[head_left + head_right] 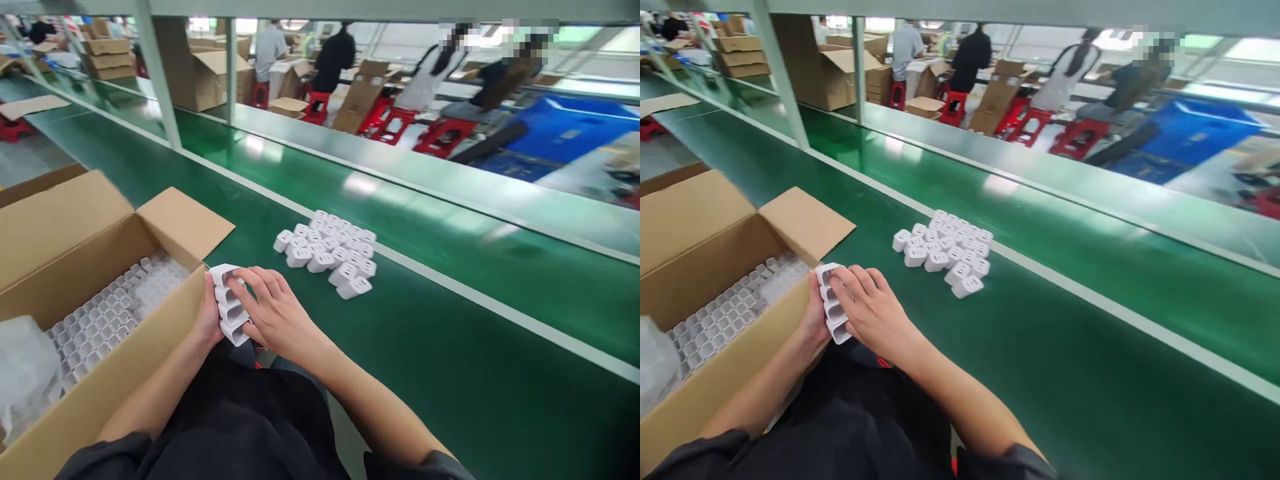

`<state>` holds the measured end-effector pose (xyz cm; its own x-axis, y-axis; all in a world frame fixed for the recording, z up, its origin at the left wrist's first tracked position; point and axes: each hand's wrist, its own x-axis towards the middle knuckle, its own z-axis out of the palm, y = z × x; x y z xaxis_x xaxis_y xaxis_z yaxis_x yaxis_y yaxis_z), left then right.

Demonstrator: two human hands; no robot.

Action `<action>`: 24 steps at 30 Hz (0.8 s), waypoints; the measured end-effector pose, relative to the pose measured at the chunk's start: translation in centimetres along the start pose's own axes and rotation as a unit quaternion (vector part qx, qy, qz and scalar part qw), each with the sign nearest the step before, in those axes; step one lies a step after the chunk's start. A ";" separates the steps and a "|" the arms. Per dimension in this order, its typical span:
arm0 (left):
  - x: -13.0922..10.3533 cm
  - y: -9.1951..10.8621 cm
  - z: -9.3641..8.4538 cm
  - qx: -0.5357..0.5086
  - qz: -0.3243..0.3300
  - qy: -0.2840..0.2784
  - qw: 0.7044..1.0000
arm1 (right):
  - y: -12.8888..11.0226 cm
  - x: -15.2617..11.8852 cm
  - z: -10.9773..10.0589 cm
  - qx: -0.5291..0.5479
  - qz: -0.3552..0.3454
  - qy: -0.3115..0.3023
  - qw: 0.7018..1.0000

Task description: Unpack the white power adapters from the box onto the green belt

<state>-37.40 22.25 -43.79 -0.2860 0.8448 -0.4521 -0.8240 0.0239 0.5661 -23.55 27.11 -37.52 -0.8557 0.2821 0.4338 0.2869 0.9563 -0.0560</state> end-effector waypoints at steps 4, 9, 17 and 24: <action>-1.6 4.6 -5.0 0.122 0.104 0.033 0.987 | -1.1 5.4 2.6 0.069 -0.122 -0.040 0.989; -7.6 12.6 -15.2 0.534 0.254 0.124 0.797 | -0.4 13.3 7.3 0.136 -0.179 -0.064 0.972; -10.7 16.1 -23.0 0.655 -0.055 0.079 0.749 | -3.7 25.4 23.6 -0.001 -0.392 -0.222 0.893; -10.1 16.4 -22.9 0.621 -0.085 0.086 0.775 | -7.8 30.1 36.5 -0.039 -0.521 -0.281 0.805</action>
<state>-59.24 1.88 -45.69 -0.3737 0.6916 -0.6181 0.2180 0.7132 0.6662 -67.30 30.99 -56.88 -0.7027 -0.6590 -0.2684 -0.7053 0.6949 0.1403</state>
